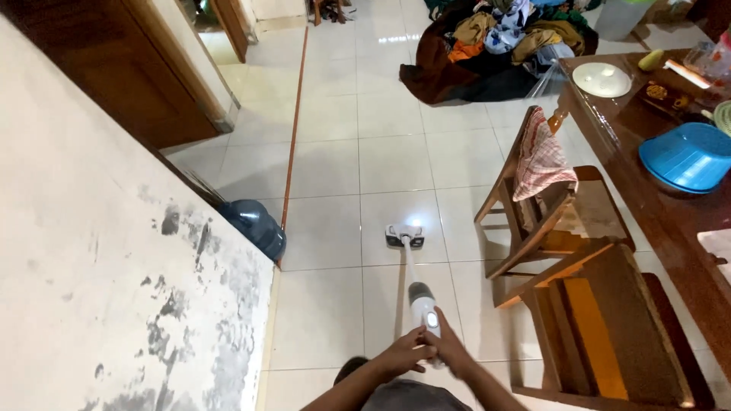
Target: Cleaning the floor using a handheld vacuum cleaner across multiple rooms.
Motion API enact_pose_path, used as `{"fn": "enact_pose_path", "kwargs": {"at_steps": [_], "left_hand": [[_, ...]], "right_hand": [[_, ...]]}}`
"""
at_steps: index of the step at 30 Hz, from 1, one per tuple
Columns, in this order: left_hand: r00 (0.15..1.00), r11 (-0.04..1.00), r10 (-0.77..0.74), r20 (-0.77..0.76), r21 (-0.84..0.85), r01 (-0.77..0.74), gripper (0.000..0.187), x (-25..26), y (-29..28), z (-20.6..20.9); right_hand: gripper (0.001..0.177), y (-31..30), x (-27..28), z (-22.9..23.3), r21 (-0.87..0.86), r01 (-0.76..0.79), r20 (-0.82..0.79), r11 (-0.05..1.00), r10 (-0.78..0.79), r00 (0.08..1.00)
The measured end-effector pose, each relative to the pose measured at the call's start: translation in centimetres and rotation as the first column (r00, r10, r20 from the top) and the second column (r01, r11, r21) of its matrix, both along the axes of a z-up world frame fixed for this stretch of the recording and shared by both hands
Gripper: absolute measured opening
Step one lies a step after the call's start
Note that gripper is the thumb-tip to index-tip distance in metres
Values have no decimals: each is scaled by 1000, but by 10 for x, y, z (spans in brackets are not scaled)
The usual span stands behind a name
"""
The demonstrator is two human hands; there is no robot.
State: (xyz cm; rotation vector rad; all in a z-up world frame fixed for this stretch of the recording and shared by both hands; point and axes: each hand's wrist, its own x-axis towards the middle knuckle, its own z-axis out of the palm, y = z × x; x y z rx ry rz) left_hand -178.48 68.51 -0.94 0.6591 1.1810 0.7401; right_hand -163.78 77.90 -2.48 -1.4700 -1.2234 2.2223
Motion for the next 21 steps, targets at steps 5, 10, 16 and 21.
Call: {"fn": "enact_pose_path", "kwargs": {"at_steps": [5, 10, 16, 21], "left_hand": [[998, 992, -56, 0, 117, 55, 92, -31, 29, -25], [999, 997, -6, 52, 80, 2, 89, -102, 83, -28], [989, 956, 146, -38, 264, -131, 78, -228, 142, -27], [977, 944, 116, -179, 326, -52, 73, -297, 208, 19]], "right_hand": [[97, 78, -34, 37, 173, -467, 188, 867, 436, 880], [100, 168, -104, 79, 161, -801, 402, 577, 702, 587], [101, 214, -191, 106, 67, -655, 242, 753, 624, 743], [100, 228, -223, 105, 25, -577, 218, 817, 558, 800]]}}
